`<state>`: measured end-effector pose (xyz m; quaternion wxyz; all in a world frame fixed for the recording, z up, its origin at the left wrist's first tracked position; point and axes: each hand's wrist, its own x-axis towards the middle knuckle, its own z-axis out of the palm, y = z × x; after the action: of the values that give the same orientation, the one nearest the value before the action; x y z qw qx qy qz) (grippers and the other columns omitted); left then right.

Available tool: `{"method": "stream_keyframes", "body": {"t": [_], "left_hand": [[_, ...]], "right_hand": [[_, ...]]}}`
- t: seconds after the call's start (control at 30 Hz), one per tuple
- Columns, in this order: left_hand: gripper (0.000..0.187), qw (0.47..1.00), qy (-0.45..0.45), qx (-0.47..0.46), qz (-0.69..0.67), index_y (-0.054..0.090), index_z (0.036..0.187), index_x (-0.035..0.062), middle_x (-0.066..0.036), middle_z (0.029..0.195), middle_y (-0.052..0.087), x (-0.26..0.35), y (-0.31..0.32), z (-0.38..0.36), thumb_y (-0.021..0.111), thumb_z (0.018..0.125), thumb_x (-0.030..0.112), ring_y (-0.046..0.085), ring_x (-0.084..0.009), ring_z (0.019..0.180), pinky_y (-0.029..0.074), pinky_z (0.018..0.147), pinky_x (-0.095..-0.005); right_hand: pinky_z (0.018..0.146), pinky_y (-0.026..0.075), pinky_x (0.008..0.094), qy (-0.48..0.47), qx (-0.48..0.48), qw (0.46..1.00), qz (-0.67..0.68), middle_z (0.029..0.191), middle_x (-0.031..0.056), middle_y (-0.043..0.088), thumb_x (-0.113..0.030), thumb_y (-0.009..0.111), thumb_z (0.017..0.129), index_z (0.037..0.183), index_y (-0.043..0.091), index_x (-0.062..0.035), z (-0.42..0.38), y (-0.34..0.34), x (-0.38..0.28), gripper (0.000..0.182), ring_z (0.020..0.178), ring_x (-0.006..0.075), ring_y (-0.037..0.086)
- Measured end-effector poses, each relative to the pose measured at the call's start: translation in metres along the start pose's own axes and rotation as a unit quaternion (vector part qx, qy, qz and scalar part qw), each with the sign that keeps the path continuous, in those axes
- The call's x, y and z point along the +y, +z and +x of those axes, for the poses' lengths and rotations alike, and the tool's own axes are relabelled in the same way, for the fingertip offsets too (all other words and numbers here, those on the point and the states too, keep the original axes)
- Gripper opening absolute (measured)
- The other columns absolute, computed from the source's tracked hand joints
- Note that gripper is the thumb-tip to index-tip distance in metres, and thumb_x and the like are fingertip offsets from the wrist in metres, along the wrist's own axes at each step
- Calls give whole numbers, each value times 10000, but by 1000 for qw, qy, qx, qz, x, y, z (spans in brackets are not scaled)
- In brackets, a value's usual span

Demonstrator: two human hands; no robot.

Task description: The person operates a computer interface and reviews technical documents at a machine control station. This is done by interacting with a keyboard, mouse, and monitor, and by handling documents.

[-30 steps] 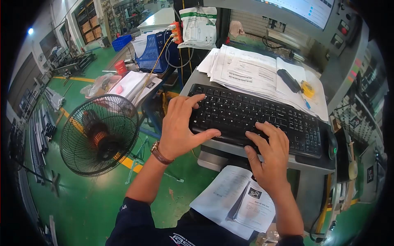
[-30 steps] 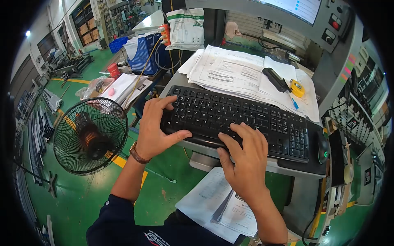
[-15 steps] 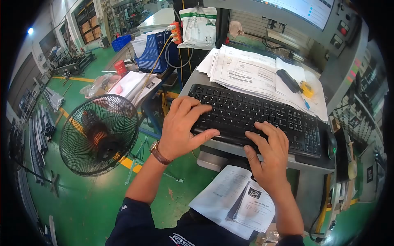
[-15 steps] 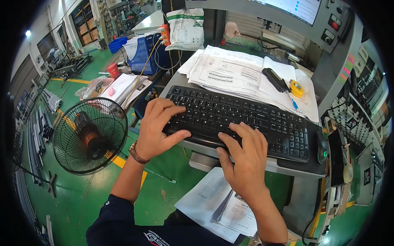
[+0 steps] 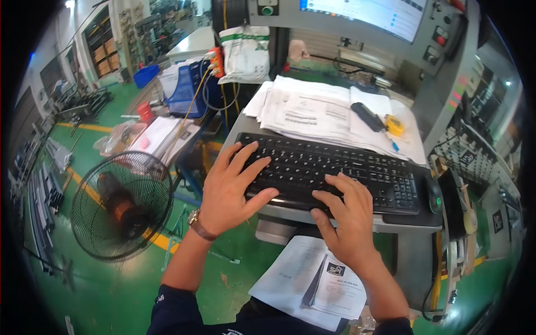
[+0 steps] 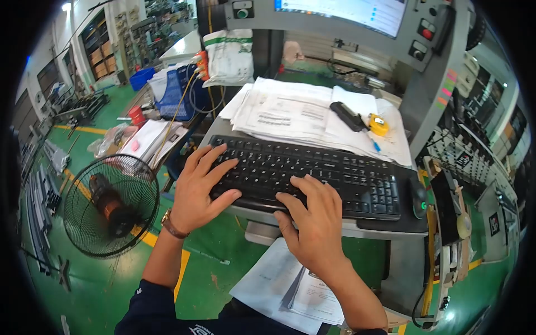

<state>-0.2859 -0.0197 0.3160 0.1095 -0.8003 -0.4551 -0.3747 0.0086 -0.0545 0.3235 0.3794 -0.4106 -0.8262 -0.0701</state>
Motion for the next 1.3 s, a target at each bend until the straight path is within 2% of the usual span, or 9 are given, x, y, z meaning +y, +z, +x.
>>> {"method": "stream_keyframes", "body": {"t": [0.07,0.1,0.2,0.4,0.63,0.93,1.1,1.2,1.3], "left_hand": [[648,1000,-5,0,7,790,1410,93,-174,1622,632,-1,1,-1,888,890,467,559,-461,1464,482,1215,-559],[657,1000,13,11,21,797,1378,59,-202,1579,650,-1,0,0,909,894,489,595,-483,1429,525,1171,-565],[698,1000,-7,27,2,772,1417,54,-216,1573,649,3,0,0,912,891,492,591,-489,1431,519,1178,-571],[761,999,-21,23,-5,733,1480,63,-198,1633,617,-1,4,-5,900,885,506,547,-466,1482,474,1222,-569],[752,999,-27,32,-9,741,1456,57,-204,1608,636,-1,5,-4,909,873,500,568,-466,1465,477,1218,-566],[740,999,-30,39,-13,741,1442,46,-190,1580,660,1,5,-5,910,870,485,597,-446,1441,482,1210,-550],[748,999,-20,46,-10,739,1449,51,-189,1550,685,-1,5,-4,933,854,460,612,-439,1429,483,1215,-544],[746,996,-46,59,-47,746,1440,51,-186,1539,697,3,4,-2,951,838,441,621,-435,1428,480,1223,-541],[717,997,-18,38,-72,758,1426,51,-184,1544,696,-1,0,-1,944,854,441,618,-434,1440,475,1227,-538]], "right_hand": [[1237,400,597,28,10,999,-18,1481,164,663,-225,861,958,1340,767,-69,-3,-3,6,423,1449,422,587],[1239,390,598,42,25,998,-32,1478,177,655,-261,852,973,1394,719,-40,-7,-5,12,495,1441,432,581],[1241,384,601,97,50,993,-47,1459,189,655,-282,840,990,1432,687,-21,-15,-15,25,535,1425,435,584],[1260,362,616,81,41,995,-49,1429,195,669,-354,801,1046,1466,658,-16,-19,-24,30,558,1433,433,579],[1275,332,638,80,25,996,-40,1447,179,673,-370,784,1064,1478,666,-30,-22,-26,31,548,1459,426,570],[1277,336,632,84,30,996,-28,1451,167,672,-370,782,1065,1458,688,-33,-26,-26,34,527,1456,421,569],[1264,357,639,69,17,997,-37,1451,159,668,-356,793,1054,1384,743,-45,-22,-20,28,456,1440,420,583],[1252,376,646,57,5,998,-32,1462,165,656,-331,805,1040,1349,762,-43,-18,-17,22,425,1429,422,595],[1252,380,641,50,3,999,-13,1464,176,653,-307,819,1023,1342,765,-38,-13,-11,18,420,1442,422,590]]}}
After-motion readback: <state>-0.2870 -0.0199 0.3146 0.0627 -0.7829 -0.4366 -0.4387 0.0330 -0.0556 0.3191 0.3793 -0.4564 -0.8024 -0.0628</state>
